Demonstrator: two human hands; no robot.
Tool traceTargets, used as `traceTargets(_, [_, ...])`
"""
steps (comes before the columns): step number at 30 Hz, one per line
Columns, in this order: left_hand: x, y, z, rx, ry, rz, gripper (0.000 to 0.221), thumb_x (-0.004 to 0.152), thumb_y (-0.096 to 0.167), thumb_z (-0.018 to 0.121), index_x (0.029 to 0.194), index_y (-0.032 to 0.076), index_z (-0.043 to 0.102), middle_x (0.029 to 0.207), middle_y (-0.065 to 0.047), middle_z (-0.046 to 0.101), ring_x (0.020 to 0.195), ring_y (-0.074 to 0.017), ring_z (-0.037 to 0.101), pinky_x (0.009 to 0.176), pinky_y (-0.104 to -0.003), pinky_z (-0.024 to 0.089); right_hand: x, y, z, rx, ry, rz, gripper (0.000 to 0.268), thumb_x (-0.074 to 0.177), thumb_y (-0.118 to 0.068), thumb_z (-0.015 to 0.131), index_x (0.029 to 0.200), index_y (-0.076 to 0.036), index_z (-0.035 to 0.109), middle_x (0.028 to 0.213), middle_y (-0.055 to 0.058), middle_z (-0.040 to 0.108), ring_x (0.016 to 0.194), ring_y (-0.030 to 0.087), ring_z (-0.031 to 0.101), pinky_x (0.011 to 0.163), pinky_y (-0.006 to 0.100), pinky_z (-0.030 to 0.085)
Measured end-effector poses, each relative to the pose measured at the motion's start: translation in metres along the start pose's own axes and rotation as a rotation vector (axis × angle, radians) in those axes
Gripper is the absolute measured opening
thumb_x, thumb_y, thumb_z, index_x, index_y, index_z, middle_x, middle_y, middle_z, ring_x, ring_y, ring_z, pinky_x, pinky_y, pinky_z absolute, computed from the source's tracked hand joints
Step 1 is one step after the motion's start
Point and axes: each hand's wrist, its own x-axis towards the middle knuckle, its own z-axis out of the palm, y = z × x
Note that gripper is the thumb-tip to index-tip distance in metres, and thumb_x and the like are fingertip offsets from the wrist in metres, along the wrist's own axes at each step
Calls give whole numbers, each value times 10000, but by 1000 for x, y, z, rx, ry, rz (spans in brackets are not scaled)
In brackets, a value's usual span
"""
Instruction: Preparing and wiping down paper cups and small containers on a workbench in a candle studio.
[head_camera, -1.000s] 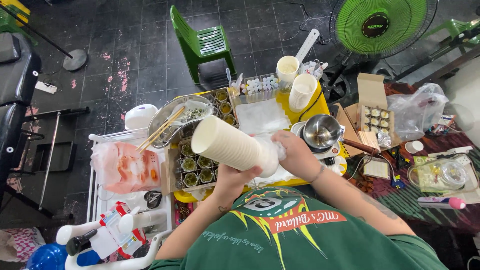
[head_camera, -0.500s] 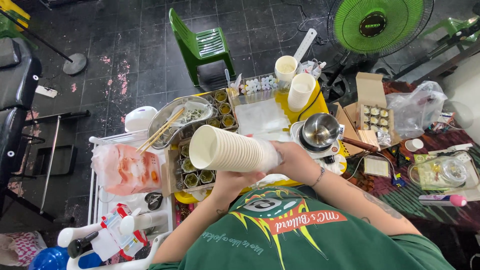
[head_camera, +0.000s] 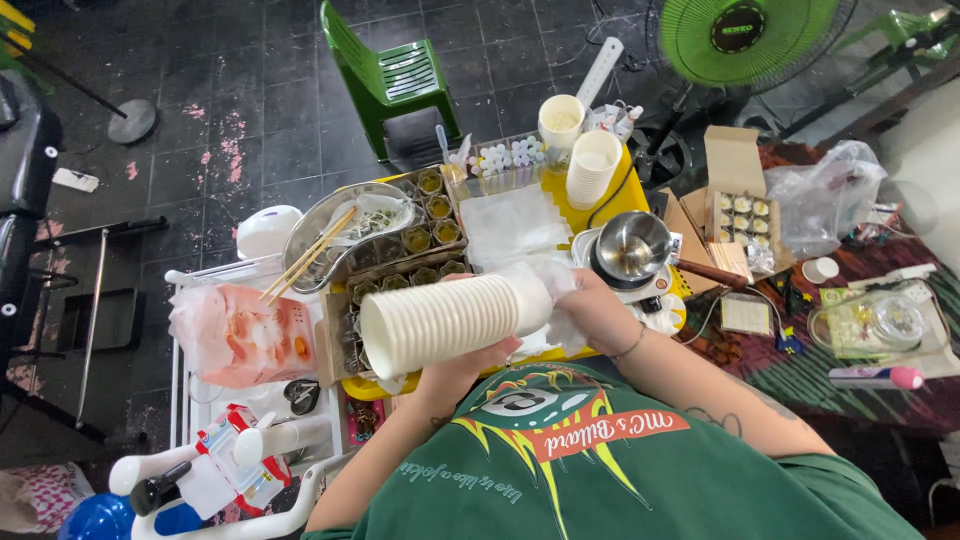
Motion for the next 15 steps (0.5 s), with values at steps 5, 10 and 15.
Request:
traceTargets(5, [3, 11, 13, 112, -37, 44, 816, 834, 36, 853, 1476, 57, 348, 1303, -86, 570, 1226, -177, 586, 1077, -345, 498, -7, -5, 4, 23, 105, -89, 481, 762, 50, 605, 1236, -33, 617, 1076, 48, 734, 941, 152, 699, 820, 278, 563])
traceTargets(10, [9, 5, 22, 116, -70, 13, 796, 838, 58, 844, 1481, 51, 375, 1394, -97, 538, 1296, -183, 554, 1112, -348, 473, -38, -38, 21, -261, 142, -306, 719, 660, 85, 563, 1342, -141, 550, 1059, 39, 710, 970, 123, 688, 804, 264, 555])
traceTargets(15, [10, -7, 31, 264, -107, 80, 841, 819, 77, 853, 1498, 62, 357, 1603, -104, 372, 1361, -195, 505, 1124, -350, 453, -43, -26, 9, -882, 337, -556, 302, 708, 38, 681, 1003, -13, 718, 955, 121, 719, 925, 154, 669, 804, 292, 540])
